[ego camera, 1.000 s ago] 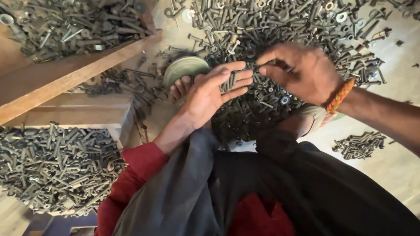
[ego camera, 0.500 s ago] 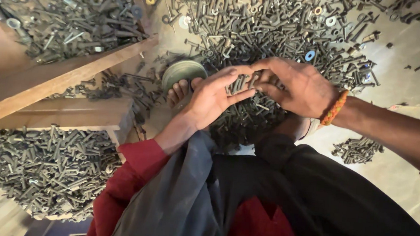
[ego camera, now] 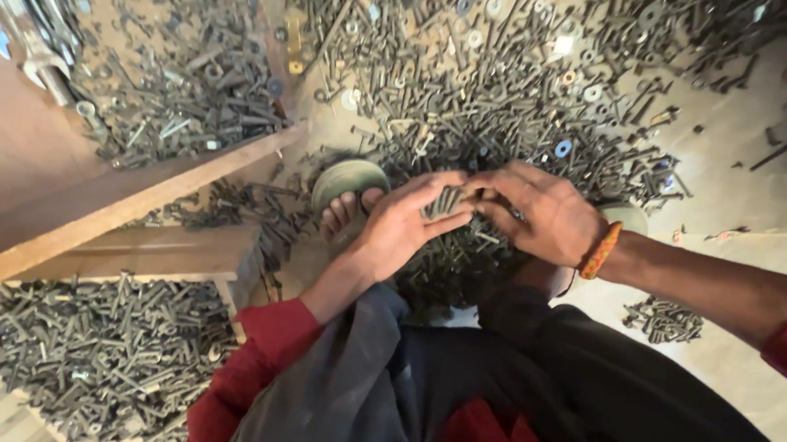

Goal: The person sits on the floor and sorts a large pile of mixed metal fasteners, including bolts, nuts, and washers. They use their hands to pick up and separate the items, occasionally moving them between piles on the floor.

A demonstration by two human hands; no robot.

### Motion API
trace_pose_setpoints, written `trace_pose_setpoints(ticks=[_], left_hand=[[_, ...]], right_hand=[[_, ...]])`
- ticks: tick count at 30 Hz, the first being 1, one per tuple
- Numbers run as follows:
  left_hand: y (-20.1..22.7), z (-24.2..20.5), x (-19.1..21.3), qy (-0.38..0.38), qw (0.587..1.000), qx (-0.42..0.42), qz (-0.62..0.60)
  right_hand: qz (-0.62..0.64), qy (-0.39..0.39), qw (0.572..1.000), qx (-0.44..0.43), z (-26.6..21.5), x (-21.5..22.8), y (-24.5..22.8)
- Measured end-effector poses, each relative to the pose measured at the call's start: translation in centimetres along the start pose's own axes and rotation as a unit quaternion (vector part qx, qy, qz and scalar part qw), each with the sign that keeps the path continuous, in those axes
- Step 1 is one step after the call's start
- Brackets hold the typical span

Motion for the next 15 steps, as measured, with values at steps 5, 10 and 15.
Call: trace_pose_setpoints(ticks=[5, 10, 15], left_hand=[[0.8, -1.0, 0.3, 0.064, 0.972, 0.014, 0.227], [0.2, -1.4, 1.1, 0.061, 0.961, 0.038, 0.268], [0.3, -0.9, 1.9, 0.043, 0.944, 0.010, 0.326]], right_hand=[[0.019, -0.022, 0.997, -0.078, -0.1, 0.9, 2.8], [0.213, 0.107, 0.946, -0.222, -0.3, 3.9, 6.8], [0.296, 0.242, 0.897, -0.221, -0.9, 6.6, 10.7]])
Point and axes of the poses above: each hand's wrist, its own z-axis towards the middle knuckle, its own x-axis out of the back of the hand, y = z × x, the point moved 4 cm from there along z, towards the middle knuckle, and after that the axes turned 7 degrees about -y, right-handed, at the moved point
